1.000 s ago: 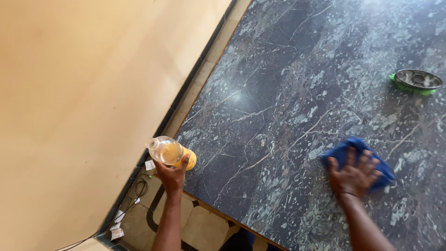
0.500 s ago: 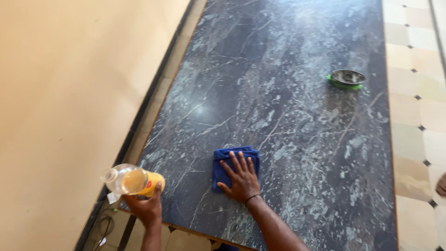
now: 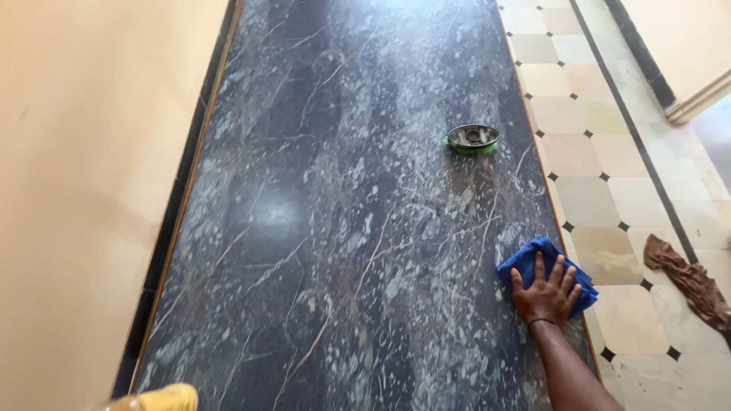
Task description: The person wipes a dark marble tabletop with a blue cloth, moving systematically across the surface. They also wipe the wooden edges and legs of the table. A plastic bottle and a small metal container are present on the table but are not handled.
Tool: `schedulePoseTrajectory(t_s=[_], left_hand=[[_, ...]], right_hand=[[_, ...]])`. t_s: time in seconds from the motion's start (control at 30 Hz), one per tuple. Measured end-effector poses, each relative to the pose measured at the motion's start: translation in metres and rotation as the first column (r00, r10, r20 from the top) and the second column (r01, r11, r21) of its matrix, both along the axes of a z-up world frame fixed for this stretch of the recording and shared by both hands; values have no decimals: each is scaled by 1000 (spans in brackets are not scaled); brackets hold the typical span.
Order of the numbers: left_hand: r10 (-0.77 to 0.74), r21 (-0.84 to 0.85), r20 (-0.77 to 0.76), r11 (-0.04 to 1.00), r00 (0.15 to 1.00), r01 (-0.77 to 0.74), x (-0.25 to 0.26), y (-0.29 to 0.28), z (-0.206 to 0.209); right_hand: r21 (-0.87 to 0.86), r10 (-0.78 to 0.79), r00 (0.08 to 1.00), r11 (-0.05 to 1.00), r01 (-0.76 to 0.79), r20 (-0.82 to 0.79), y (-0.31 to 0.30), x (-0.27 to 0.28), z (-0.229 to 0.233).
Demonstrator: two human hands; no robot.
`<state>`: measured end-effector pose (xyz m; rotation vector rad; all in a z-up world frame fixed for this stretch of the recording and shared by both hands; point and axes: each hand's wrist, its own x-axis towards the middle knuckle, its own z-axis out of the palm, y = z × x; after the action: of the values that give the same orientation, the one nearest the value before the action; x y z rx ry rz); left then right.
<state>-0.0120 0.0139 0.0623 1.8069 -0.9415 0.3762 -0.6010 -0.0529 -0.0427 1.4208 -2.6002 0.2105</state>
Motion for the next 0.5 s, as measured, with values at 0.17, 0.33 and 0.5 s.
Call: schedulePoseTrajectory(t_s=[0.17,0.33,0.5], left_hand=[[-519,203,-269,793,811,574,-126,0,-12],[-884,312,-180,365,432,877,-270,-189,-42],[-936,602,74,317,344,733,-393,-347,-45]], right_hand=[[-13,104,994,994,-105,-34,-58,6,-2],[5,258,966,966,-258,4,-94,13,22],[-9,289,956,957,-289,42,-108,11,43]])
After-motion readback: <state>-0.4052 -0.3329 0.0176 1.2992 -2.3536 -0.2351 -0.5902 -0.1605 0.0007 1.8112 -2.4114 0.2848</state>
